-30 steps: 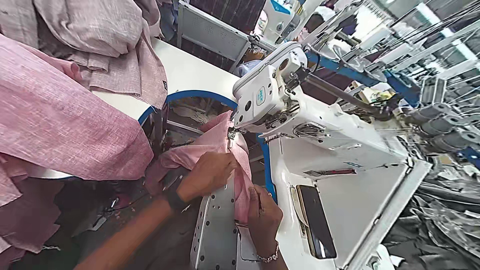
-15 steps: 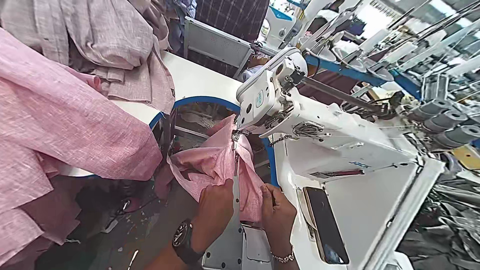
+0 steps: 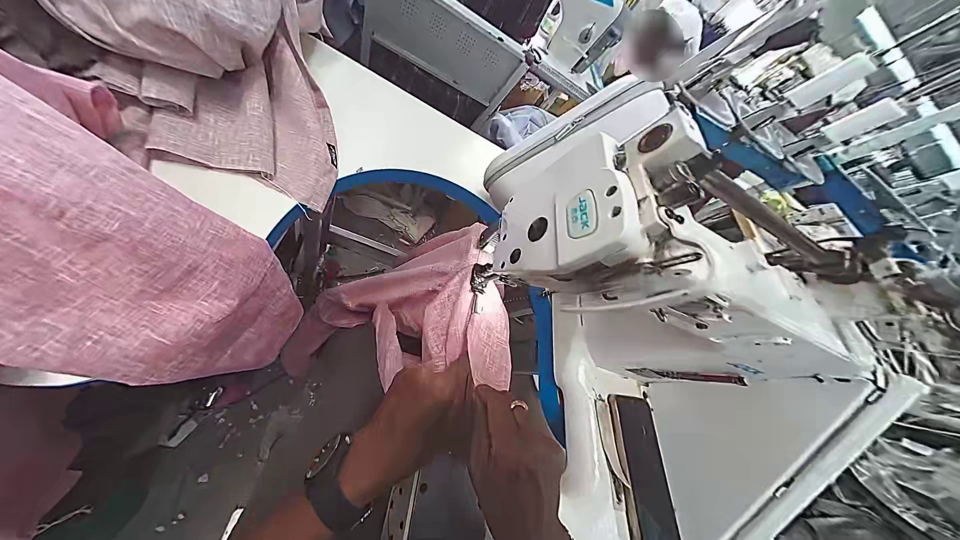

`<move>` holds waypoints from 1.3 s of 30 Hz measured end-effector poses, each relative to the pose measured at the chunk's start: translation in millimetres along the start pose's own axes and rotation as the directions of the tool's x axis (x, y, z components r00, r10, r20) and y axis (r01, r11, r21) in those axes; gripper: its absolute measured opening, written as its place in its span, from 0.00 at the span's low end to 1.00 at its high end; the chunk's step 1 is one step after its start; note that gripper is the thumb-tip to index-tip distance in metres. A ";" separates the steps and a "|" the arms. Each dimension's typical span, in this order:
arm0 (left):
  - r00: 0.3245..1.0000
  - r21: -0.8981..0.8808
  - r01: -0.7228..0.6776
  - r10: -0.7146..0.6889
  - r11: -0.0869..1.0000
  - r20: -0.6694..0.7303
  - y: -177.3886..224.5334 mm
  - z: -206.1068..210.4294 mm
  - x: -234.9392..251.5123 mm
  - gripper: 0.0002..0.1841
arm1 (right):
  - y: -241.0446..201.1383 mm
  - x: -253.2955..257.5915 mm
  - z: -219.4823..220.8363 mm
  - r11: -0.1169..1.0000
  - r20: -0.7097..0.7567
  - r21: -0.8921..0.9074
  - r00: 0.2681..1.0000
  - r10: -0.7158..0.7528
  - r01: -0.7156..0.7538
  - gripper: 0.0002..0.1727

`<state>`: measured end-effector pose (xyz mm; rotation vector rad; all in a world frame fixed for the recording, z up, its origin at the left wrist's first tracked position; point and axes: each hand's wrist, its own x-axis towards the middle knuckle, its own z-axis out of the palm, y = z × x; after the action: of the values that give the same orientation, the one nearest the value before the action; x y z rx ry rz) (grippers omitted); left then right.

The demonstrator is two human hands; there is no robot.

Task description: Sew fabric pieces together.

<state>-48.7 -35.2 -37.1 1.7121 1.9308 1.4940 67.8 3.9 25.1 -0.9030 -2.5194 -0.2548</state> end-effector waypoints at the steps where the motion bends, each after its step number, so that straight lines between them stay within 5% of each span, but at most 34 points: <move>1: 0.996 -0.001 -0.025 0.025 1.000 -0.087 -4.2 5.7 -1.6 0.11 | 0.8 2.1 1.2 1.000 0.013 -0.002 1.000 0.015 -0.015 0.13; 7: 0.991 -0.050 -0.028 0.021 0.998 -0.128 -12.3 10.6 7.2 0.13 | 1.7 3.8 5.8 0.999 0.022 0.015 0.999 0.047 -0.047 0.13; 12: 0.985 -0.352 0.043 0.021 0.935 0.174 -26.5 -11.9 14.2 0.16 | 1.2 -4.8 8.7 0.994 -0.009 0.049 0.995 0.096 -0.096 0.13; 18: 0.979 -0.295 0.084 -0.023 0.952 0.204 -20.8 -15.0 8.6 0.19 | 8.4 -9.8 -5.5 0.997 0.225 0.047 0.973 0.056 -0.068 0.13; 20: 0.978 -0.265 0.097 -0.042 0.959 0.205 -17.1 -12.6 8.5 0.19 | 12.9 -6.1 -20.7 0.998 0.368 0.059 0.930 -0.003 -0.020 0.13; 24: 0.977 -0.236 0.106 -0.056 0.966 0.208 -13.5 -11.6 7.9 0.19 | 20.5 5.5 -55.0 0.983 0.691 0.182 0.713 -0.121 -0.010 0.16; 29: 0.972 -0.214 0.138 -0.090 0.967 0.218 -8.9 -10.6 4.8 0.19 | 25.8 4.4 -46.7 0.958 0.490 0.270 0.844 -0.221 0.093 0.16; 33: 0.972 -0.264 0.155 -0.099 0.952 0.212 -8.2 -13.0 3.5 0.15 | 18.3 -1.2 -35.5 0.961 0.355 0.267 0.921 -0.162 0.066 0.09; 39: 0.962 -0.283 0.217 -0.156 0.934 0.223 -4.8 -10.6 6.2 0.16 | 13.2 -8.3 -26.0 0.950 0.175 0.311 0.982 -0.071 0.014 0.12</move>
<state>-61.0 -35.3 -32.5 1.4378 1.6135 1.4071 91.0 1.3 44.4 -0.7764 -2.6481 0.2170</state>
